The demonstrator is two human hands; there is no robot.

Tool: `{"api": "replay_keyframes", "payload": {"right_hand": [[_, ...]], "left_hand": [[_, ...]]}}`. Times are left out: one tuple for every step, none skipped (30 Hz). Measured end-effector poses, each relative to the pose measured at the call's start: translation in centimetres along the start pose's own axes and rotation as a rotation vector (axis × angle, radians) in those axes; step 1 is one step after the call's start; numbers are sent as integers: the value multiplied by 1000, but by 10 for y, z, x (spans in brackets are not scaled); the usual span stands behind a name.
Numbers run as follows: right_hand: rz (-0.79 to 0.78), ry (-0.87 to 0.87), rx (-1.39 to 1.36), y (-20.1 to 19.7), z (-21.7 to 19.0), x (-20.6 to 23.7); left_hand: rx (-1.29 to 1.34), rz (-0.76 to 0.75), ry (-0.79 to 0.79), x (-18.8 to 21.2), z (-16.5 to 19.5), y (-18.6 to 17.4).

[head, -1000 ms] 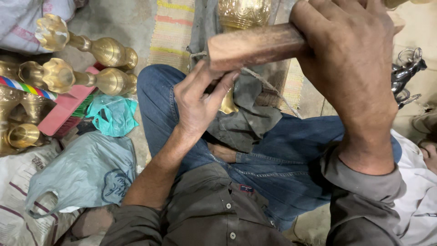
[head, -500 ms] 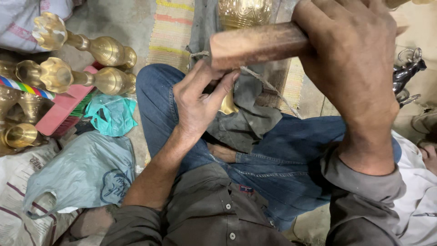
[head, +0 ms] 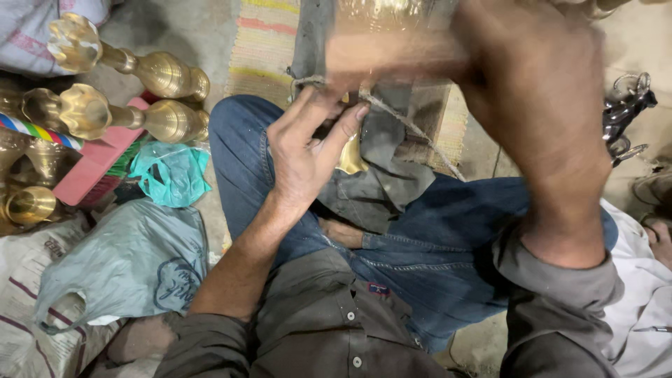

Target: The person sits on the floor holding a brass vase against a wooden support and uses a chisel-like punch and a wooden mallet to repeatedly strike and shape the vase's surface, repositioning the punch around the rim as they work.

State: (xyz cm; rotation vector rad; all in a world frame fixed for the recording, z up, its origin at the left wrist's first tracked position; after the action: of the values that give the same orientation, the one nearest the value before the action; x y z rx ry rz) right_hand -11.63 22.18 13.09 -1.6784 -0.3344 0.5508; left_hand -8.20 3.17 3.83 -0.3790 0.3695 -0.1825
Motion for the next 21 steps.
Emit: {"api": "replay_keyframes", "payload": {"right_hand": [[-4, -2, 15, 0, -1, -1], [-7, -4, 30, 0, -3, -1], [-32, 46, -152, 4, 5, -1], [-46, 48, -166, 5, 5, -1], [-59, 51, -179, 7, 5, -1], [-56, 9, -22, 7, -1, 0], [-30, -21, 9, 6, -3, 0], [-3, -50, 40, 4, -6, 1], [44, -73, -60, 1, -5, 1], [41, -72, -97, 2, -3, 1], [38, -72, -135, 3, -2, 1], [-5, -47, -107, 8, 1, 0], [-8, -38, -84, 9, 2, 0], [-10, -29, -62, 9, 3, 0], [25, -41, -48, 6, 2, 1], [12, -28, -94, 7, 4, 1], [1, -15, -140, 8, 6, 0], [-54, 25, -241, 14, 11, -1], [-59, 23, -221, 14, 10, -2], [-65, 21, -201, 14, 9, -3], [-20, -26, -61, 8, 2, -4]], "left_hand": [[-18, 1, 12, -1, 1, 0], [-18, 0, 13, -2, 1, -1], [-15, -2, 9, -2, 0, -1], [-10, -3, 3, -2, -1, -1], [-36, -9, -16, -1, -3, -1], [-60, -16, -34, -1, -6, 0], [-84, -25, -47, -2, -8, 1], [-58, -20, -25, -2, -8, 1], [-34, -14, -5, -2, -7, 1], [-8, -7, 8, -2, -7, 1], [-22, -6, 1, -2, -8, 1], [-37, -6, -3, -3, -9, 1], [-51, -9, -4, -3, -10, 2], [-31, -14, 0, -4, -10, 2], [-12, -18, 1, -4, -10, 2], [7, -21, -3, -4, -11, 2], [11, -28, -9, -4, -11, 2], [14, -34, -13, -4, -11, 2], [18, -43, -13, -5, -11, 2], [11, -45, -14, -6, -11, 2], [3, -45, -13, -7, -10, 2]]}}
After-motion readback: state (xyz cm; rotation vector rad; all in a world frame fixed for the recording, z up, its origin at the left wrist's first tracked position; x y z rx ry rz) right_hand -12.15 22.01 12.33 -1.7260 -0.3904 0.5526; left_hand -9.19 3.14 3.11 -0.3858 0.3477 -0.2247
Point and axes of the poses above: each hand's wrist, its own x-axis away from the middle knuckle, its own y-axis out of the palm, z = x × y, the point moved 10 cm from there along -x, towards the middle knuckle, and after that the axes turned 11 degrees about -z, right-handed, at the moved point
